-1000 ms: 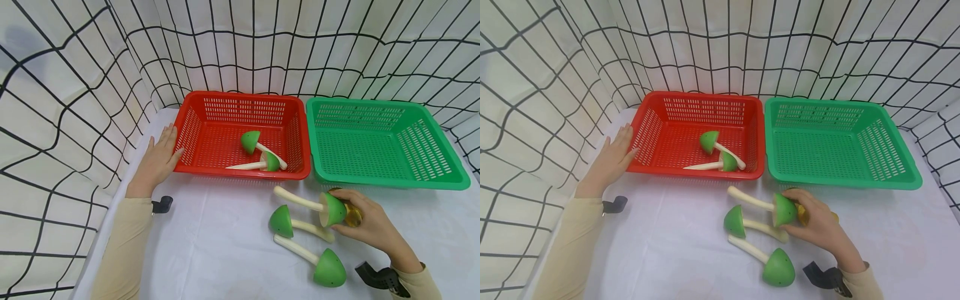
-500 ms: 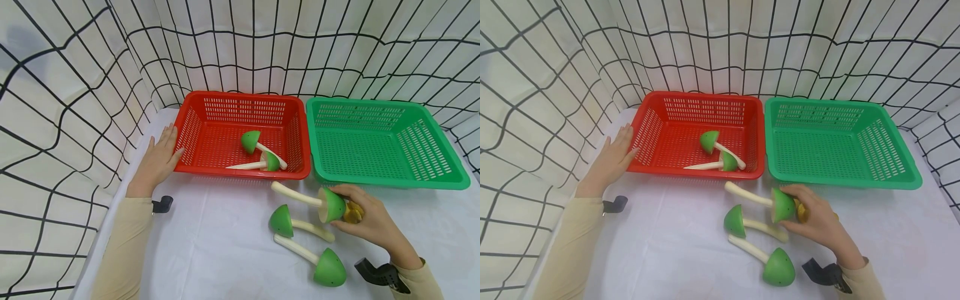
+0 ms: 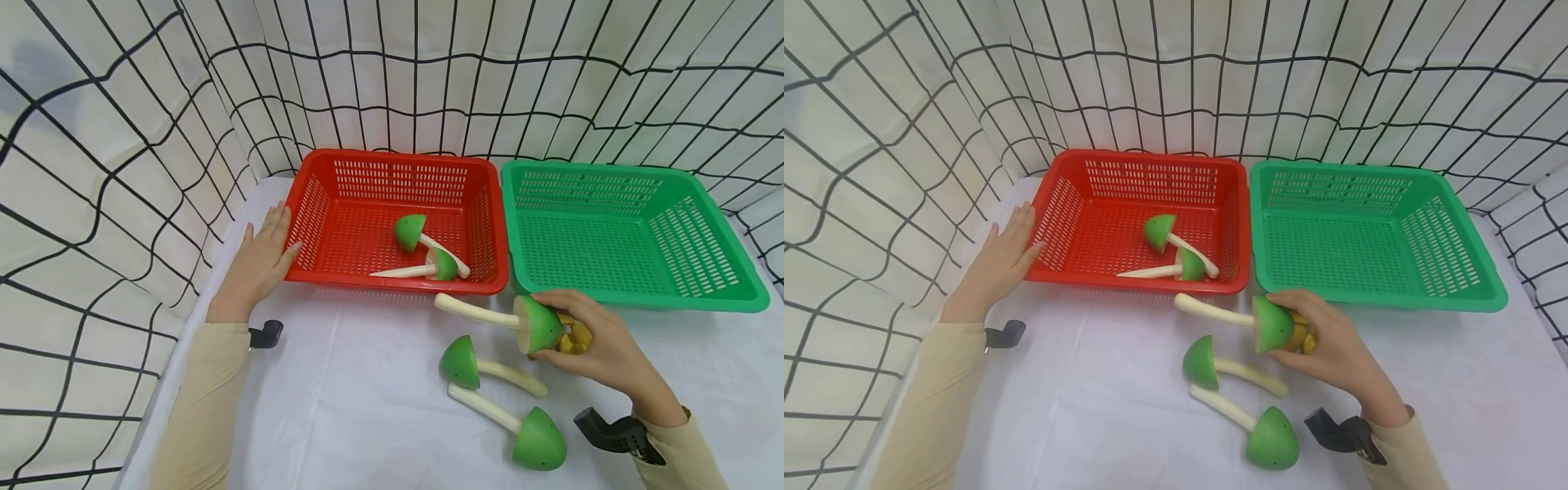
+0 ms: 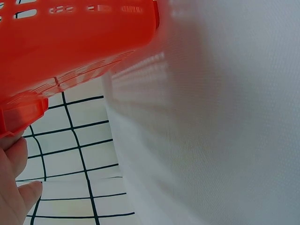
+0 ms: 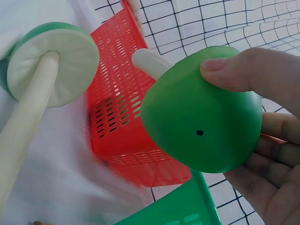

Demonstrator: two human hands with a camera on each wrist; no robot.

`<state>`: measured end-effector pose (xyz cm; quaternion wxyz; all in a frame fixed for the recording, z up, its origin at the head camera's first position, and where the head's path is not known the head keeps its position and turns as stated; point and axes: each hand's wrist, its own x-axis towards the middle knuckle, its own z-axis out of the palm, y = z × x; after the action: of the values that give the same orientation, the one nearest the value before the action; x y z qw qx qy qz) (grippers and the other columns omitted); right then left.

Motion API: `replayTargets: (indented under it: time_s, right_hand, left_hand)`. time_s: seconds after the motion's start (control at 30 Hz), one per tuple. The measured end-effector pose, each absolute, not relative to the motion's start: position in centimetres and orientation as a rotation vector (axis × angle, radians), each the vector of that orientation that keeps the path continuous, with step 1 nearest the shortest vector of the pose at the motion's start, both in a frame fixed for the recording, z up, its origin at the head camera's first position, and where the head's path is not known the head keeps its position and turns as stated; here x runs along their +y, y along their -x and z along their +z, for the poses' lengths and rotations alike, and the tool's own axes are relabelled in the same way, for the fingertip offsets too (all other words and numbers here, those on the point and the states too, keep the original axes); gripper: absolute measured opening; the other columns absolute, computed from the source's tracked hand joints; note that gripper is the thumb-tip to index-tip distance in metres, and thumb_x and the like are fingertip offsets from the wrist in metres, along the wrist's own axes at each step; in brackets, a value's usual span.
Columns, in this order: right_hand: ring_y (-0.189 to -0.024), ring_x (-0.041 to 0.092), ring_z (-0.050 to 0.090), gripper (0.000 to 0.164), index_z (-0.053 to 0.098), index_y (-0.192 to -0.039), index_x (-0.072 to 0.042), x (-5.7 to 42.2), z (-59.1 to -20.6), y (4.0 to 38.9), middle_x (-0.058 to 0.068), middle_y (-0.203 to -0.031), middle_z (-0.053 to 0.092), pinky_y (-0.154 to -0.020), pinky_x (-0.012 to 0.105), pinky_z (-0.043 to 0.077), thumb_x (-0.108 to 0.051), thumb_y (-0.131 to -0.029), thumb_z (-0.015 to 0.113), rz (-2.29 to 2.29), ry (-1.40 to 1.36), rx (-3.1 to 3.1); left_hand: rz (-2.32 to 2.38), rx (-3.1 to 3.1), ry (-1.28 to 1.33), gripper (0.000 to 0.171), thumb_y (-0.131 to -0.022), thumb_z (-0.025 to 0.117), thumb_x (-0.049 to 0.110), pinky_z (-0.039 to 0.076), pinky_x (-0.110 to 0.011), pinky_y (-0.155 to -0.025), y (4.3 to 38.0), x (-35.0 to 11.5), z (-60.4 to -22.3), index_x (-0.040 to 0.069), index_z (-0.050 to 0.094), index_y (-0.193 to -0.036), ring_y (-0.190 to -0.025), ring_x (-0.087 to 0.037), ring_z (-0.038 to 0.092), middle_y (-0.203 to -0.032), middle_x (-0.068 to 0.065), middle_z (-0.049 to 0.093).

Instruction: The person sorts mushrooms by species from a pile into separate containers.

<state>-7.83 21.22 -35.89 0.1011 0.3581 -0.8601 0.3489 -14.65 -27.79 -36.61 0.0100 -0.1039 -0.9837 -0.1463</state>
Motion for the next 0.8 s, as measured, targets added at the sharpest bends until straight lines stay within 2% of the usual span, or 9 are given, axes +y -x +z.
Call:
replayTargets:
  time_s: [0.07, 0.13, 0.23, 0.3, 0.47, 0.6, 0.63, 0.73, 0.8]
  right_hand:
    - [-0.110, 0.002, 0.051, 0.075, 0.060, -0.123, -0.007, 21.1, -35.8, 7.9, 0.005, -0.120, 0.059, -0.084, 0.013, 0.044, -0.007, -0.055, 0.089, 1.036, -1.064, -2.537]
    - [-0.111, 0.002, 0.050, 0.069, 0.060, -0.123, -0.007, 21.0, -35.7, 8.0, 0.005, -0.120, 0.059, -0.085, 0.012, 0.043, -0.021, -0.062, 0.089, 1.049, -1.073, -2.528]
    - [-0.112, 0.003, 0.050, 0.064, 0.060, -0.122, -0.006, 20.8, -35.5, 8.2, 0.005, -0.120, 0.059, -0.087, 0.010, 0.041, -0.045, -0.074, 0.077, 1.059, -1.088, -2.509]
    - [-0.113, 0.002, 0.050, 0.065, 0.060, -0.122, -0.007, 20.7, -35.4, 8.3, 0.005, -0.120, 0.059, -0.088, 0.010, 0.041, -0.053, -0.078, 0.069, 1.055, -1.093, -2.504]
    - [-0.114, 0.002, 0.050, 0.065, 0.060, -0.123, -0.008, 20.5, -35.1, 8.5, 0.004, -0.121, 0.059, -0.087, 0.013, 0.042, -0.043, -0.072, 0.079, 1.064, -1.106, -2.492]
    - [-0.114, 0.003, 0.051, 0.066, 0.061, -0.122, -0.006, 20.3, -35.1, 8.6, 0.005, -0.120, 0.060, -0.087, 0.013, 0.043, -0.052, -0.076, 0.071, 1.073, -1.114, -2.478]
    - [-0.114, 0.004, 0.051, 0.066, 0.061, -0.122, -0.006, 20.3, -35.1, 8.6, 0.005, -0.120, 0.060, -0.087, 0.013, 0.043, -0.051, -0.076, 0.072, 1.082, -1.118, -2.472]
    - [-0.114, 0.004, 0.050, 0.068, 0.061, -0.121, -0.004, 20.2, -34.9, 8.7, 0.007, -0.120, 0.060, -0.087, 0.013, 0.043, -0.032, -0.064, 0.087, 1.105, -1.120, -2.463]
    - [-0.115, 0.004, 0.050, 0.074, 0.061, -0.121, -0.004, 20.2, -34.7, 8.8, 0.006, -0.120, 0.060, -0.088, 0.013, 0.043, -0.014, -0.054, 0.092, 1.115, -1.120, -2.461]
  left_hand:
    - [-0.456, -3.071, 0.326, 0.067, -0.101, 0.033, 0.036, 0.001, -0.057, -0.111, 14.6, -27.8, -36.7, -0.002, 0.006, -0.150, -0.144, -0.029, 0.002, -0.157, -0.016, 0.004]
    - [-0.458, -3.066, 0.330, 0.067, -0.101, 0.033, 0.036, 0.001, -0.057, -0.111, 14.6, -27.8, -36.7, -0.002, 0.006, -0.150, -0.144, -0.029, 0.002, -0.157, -0.017, 0.004]
    - [-0.462, -3.059, 0.332, 0.067, -0.101, 0.033, 0.036, 0.001, -0.057, -0.111, 14.6, -27.8, -36.7, -0.002, 0.007, -0.149, -0.144, -0.030, 0.003, -0.156, -0.017, 0.005]
    - [-0.463, -3.055, 0.332, 0.067, -0.101, 0.033, 0.036, 0.002, -0.057, -0.111, 14.6, -27.8, -36.7, -0.003, 0.007, -0.149, -0.144, -0.030, 0.003, -0.156, -0.018, 0.006]
    - [-0.465, -3.052, 0.330, 0.066, -0.101, 0.033, 0.035, 0.001, -0.057, -0.111, 14.6, -27.8, -36.8, -0.002, 0.007, -0.149, -0.144, -0.029, 0.003, -0.156, -0.017, 0.005]
    - [-0.463, -3.051, 0.331, 0.067, -0.101, 0.034, 0.035, 0.001, -0.057, -0.111, 14.7, -27.9, -36.9, -0.002, 0.007, -0.150, -0.144, -0.029, 0.002, -0.157, -0.016, 0.005]
    - [-0.462, -3.051, 0.333, 0.067, -0.101, 0.034, 0.035, 0.001, -0.057, -0.111, 14.7, -27.9, -37.0, -0.002, 0.006, -0.150, -0.144, -0.029, 0.002, -0.157, -0.016, 0.005]
    - [-0.450, -3.045, 0.338, 0.066, -0.101, 0.034, 0.035, 0.003, -0.058, -0.111, 14.7, -27.9, -37.0, -0.002, 0.007, -0.150, -0.144, -0.029, 0.003, -0.157, -0.017, 0.005]
    - [-0.449, -3.044, 0.340, 0.066, -0.101, 0.034, 0.034, 0.003, -0.058, -0.111, 14.6, -27.9, -36.9, -0.002, 0.007, -0.150, -0.144, -0.029, 0.003, -0.157, -0.017, 0.005]
